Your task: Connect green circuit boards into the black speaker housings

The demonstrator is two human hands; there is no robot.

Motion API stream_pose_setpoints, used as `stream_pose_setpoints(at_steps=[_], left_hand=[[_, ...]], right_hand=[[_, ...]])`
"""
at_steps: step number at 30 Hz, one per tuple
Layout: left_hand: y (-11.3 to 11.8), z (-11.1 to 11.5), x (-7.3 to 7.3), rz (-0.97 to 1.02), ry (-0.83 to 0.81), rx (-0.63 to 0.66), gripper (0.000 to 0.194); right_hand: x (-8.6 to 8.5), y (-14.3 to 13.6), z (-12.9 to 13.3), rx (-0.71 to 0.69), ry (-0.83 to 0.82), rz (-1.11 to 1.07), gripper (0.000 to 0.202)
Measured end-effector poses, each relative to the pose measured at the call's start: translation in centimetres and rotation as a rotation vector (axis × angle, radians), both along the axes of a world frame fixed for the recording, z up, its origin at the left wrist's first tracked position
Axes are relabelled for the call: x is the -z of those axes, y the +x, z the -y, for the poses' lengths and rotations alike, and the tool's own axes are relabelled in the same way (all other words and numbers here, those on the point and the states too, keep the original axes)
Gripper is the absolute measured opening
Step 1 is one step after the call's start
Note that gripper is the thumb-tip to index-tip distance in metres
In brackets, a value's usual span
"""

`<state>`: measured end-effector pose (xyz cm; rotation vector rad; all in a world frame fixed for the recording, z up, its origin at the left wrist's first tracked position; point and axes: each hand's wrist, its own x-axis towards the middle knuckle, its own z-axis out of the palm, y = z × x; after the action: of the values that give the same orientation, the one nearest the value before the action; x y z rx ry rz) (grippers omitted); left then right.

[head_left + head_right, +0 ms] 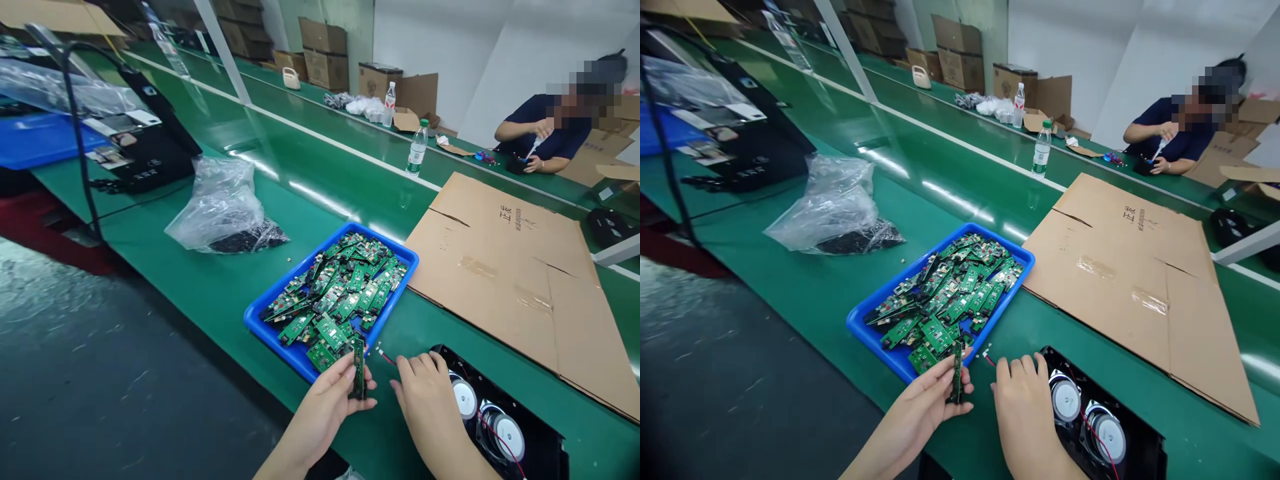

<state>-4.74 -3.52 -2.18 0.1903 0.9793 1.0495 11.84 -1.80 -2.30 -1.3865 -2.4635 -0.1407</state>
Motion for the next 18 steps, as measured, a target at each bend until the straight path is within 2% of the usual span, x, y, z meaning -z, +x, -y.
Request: stream_pose_setpoints(at_steps=[3, 6, 9, 13, 16, 18], left_hand=[[0.2, 0.1, -0.2, 0.101, -0.015, -0.059, 0.042], [0.3, 0.1, -0.2, 0.183, 0.018, -0.033, 0.036], [0.6, 0.2, -0.1, 0.204, 0.091, 0.031, 0.037], [1.0, 0.4, 0.3, 0.054, 0.207, 0.084, 0.040], [1.4, 0.7, 0.2, -0.088, 0.286, 0.137, 0.035], [1.8, 0.8, -0.2, -0.153, 0.316, 0.120, 0.030]], right_hand=[[-0.3, 0.6, -0.5, -0.115, -0.100, -0.160, 0.027], [-2.3, 1.2, -0.7, -0.195, -0.167, -0.462, 0.027], [-4.1, 1.2, -0.6, -0.167, -0.176, -0.621, 0.025], [-5.1, 1.4, -0.1, -0.115, -0.232, -0.676, 0.028], [-5.0, 2.0, 0.2, -0.110, -0.282, -0.713, 0.027], [-4.9, 2.3, 0.3, -0.093, -0.331, -0.728, 0.023]])
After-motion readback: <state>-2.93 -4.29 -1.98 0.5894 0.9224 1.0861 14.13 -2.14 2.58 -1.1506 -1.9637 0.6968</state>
